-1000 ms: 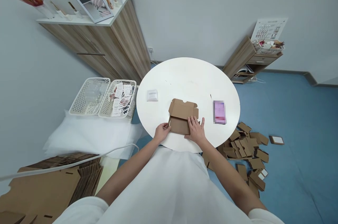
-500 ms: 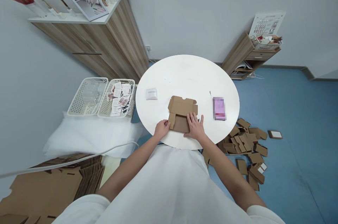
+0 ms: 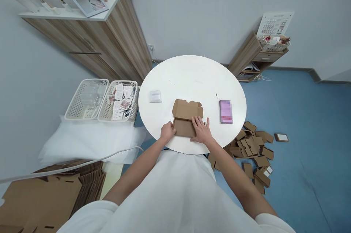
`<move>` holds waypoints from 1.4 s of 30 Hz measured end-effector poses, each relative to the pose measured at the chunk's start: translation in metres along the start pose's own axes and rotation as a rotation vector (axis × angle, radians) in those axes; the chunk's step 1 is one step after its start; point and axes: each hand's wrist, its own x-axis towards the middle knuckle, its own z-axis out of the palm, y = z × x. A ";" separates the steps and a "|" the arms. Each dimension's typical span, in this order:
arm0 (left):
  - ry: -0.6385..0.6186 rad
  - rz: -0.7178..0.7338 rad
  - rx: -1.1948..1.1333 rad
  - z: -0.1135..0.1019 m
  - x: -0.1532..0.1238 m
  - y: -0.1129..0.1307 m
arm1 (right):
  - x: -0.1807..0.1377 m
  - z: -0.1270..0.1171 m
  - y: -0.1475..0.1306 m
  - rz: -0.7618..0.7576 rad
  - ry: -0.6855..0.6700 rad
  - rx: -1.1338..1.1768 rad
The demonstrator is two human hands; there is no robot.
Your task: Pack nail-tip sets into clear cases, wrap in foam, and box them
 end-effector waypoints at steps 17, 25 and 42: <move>0.021 0.627 0.391 -0.020 0.000 0.015 | 0.000 -0.006 0.010 -0.046 -0.007 0.009; 0.019 0.594 0.362 -0.009 0.003 0.011 | -0.029 -0.001 0.021 0.430 0.134 0.440; 0.014 0.539 0.270 -0.005 -0.001 0.012 | -0.036 -0.012 0.006 0.541 0.188 1.174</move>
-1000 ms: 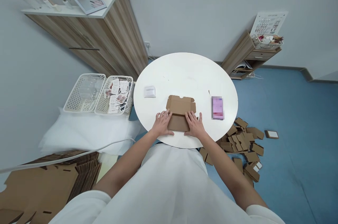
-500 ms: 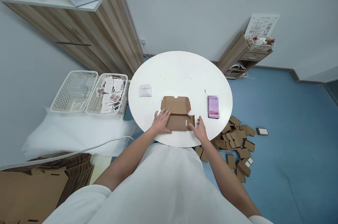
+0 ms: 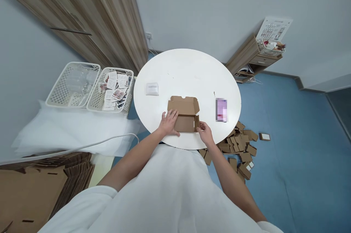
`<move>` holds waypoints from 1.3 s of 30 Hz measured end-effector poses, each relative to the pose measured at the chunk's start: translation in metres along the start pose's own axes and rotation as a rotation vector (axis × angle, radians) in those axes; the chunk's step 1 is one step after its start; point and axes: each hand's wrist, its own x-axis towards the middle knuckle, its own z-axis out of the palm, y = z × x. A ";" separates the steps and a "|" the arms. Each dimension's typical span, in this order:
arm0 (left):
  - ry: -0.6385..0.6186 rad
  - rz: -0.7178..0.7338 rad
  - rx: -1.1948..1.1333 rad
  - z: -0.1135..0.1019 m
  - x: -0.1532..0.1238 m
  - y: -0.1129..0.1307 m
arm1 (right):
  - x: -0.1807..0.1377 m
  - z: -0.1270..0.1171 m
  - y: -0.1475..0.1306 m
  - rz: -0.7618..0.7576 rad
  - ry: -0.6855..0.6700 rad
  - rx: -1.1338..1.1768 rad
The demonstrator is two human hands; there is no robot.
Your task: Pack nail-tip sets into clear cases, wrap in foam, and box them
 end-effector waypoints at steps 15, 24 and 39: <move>0.081 0.021 -0.009 0.001 -0.007 0.000 | 0.025 0.016 0.008 0.072 0.146 -0.335; 0.222 -0.269 -0.454 0.036 -0.044 -0.013 | 0.024 0.022 0.010 0.051 0.197 -0.435; 0.262 -0.264 -0.837 0.050 -0.034 0.011 | 0.018 0.008 0.014 0.091 0.187 -0.279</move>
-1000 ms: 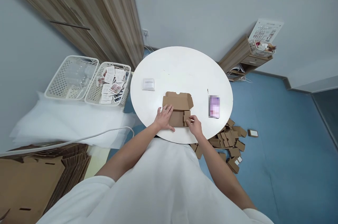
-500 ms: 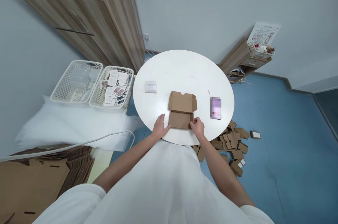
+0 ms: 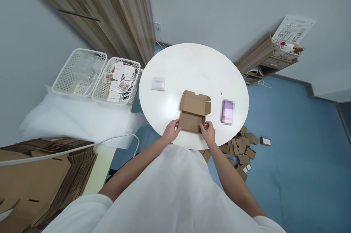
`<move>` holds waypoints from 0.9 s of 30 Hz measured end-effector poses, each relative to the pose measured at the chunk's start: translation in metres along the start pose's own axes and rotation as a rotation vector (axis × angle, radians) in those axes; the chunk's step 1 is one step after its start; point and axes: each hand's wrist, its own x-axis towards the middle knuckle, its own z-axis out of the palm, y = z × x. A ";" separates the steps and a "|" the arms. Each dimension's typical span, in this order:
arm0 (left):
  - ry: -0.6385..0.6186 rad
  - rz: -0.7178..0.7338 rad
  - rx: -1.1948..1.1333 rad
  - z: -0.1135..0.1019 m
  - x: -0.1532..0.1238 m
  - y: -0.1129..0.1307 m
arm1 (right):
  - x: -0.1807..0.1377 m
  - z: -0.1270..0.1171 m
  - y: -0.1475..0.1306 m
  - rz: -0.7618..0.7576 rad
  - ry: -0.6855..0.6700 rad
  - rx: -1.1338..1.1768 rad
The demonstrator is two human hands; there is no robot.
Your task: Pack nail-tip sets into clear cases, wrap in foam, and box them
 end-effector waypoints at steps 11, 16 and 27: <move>0.122 -0.337 -0.203 0.014 -0.003 0.022 | -0.011 -0.010 0.019 0.008 -0.259 0.219; 0.128 -0.321 -0.296 0.022 0.004 0.030 | 0.000 -0.010 0.022 -0.022 -0.283 0.273; 0.154 -0.366 -0.312 0.021 0.021 0.031 | 0.013 -0.012 0.013 -0.024 -0.248 0.248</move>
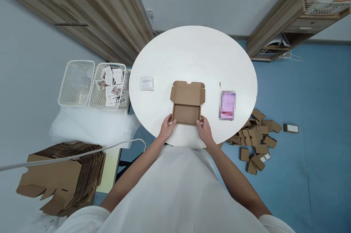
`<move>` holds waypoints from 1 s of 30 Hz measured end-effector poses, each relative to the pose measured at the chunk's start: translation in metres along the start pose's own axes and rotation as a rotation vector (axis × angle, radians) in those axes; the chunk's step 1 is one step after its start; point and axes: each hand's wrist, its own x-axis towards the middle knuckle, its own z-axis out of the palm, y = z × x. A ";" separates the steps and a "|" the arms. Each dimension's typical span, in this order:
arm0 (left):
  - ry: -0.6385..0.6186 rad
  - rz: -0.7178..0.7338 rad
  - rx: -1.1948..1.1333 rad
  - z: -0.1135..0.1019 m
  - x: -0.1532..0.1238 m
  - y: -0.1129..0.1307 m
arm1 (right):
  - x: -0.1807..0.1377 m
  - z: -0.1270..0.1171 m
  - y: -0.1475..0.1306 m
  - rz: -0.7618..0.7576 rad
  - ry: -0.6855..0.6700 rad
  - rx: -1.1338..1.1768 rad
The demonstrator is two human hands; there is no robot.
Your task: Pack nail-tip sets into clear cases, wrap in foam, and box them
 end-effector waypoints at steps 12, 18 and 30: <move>0.437 0.135 0.096 -0.118 0.077 0.023 | 0.007 0.073 -0.121 -0.483 -0.120 -0.070; 0.321 0.105 0.106 -0.155 0.150 0.041 | 0.086 0.165 -0.178 -0.062 -0.239 0.163; 0.188 0.112 0.185 -0.160 0.187 0.049 | 0.164 0.229 -0.159 -0.018 0.041 0.046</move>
